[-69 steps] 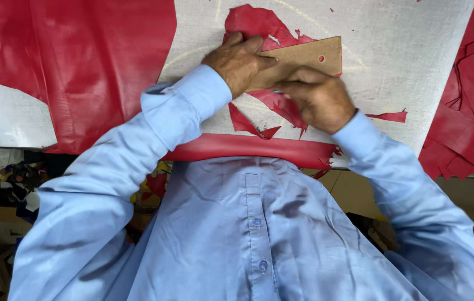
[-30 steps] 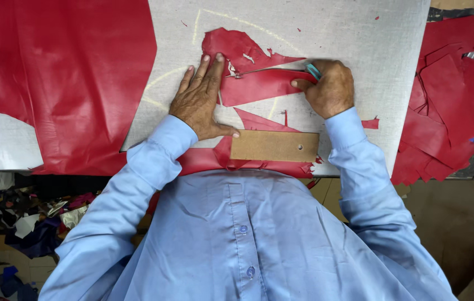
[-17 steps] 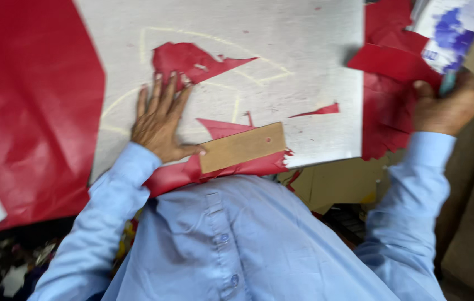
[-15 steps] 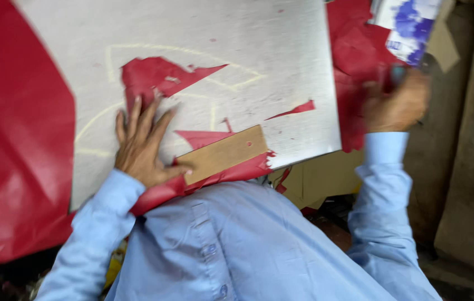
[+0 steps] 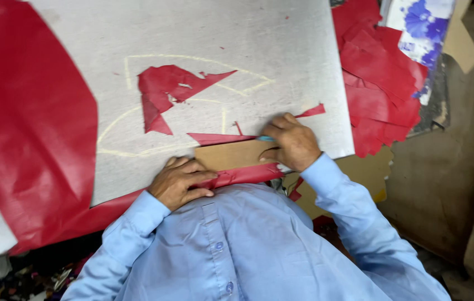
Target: The person lays out a large red leather sheet on a work table, positions a cardboard pattern on top, and uses a utility knife to cut the leather along the pattern's edges. The person then cuts smaller pieces using a smaller cardboard template.
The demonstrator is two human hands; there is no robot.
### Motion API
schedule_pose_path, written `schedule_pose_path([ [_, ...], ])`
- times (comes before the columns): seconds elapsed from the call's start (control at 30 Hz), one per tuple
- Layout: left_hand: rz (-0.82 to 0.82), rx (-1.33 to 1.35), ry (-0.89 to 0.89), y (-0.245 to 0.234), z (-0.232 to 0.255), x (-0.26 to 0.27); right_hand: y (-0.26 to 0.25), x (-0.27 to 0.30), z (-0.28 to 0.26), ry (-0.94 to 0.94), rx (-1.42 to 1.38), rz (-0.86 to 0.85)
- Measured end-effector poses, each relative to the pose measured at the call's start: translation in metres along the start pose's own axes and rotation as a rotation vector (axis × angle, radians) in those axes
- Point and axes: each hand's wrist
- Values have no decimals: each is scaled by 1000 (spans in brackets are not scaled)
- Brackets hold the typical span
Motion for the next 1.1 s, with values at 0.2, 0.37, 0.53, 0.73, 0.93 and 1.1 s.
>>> schedule_pose_path([
  [0.2,42,-121,114,9,-4,-3,-41,48,75,190,-492,168],
  [0.37,92,-111,136,5,2,-9,-61,74,106,362,-41,595],
  [0.53,722,-227,-111,-53,-28,-55,-21,52,93,156,-35,328],
  [0.73,727,-197,-383,-78,-64,-102,-10,31,68,238,-96,-8],
  [0.93,568,50,-667,-79,-66,-100,31,-8,-21,-153,-310,171],
  [1.1,314,175,-490,-49,-45,-76,33,-35,-53,403,-447,-22],
])
Point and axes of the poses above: each hand's wrist, its own x-axis away from the middle knuckle, its own y-axis out of the palm, z = x × y, and after that the axes turned 6 degrees about -y, right-handed
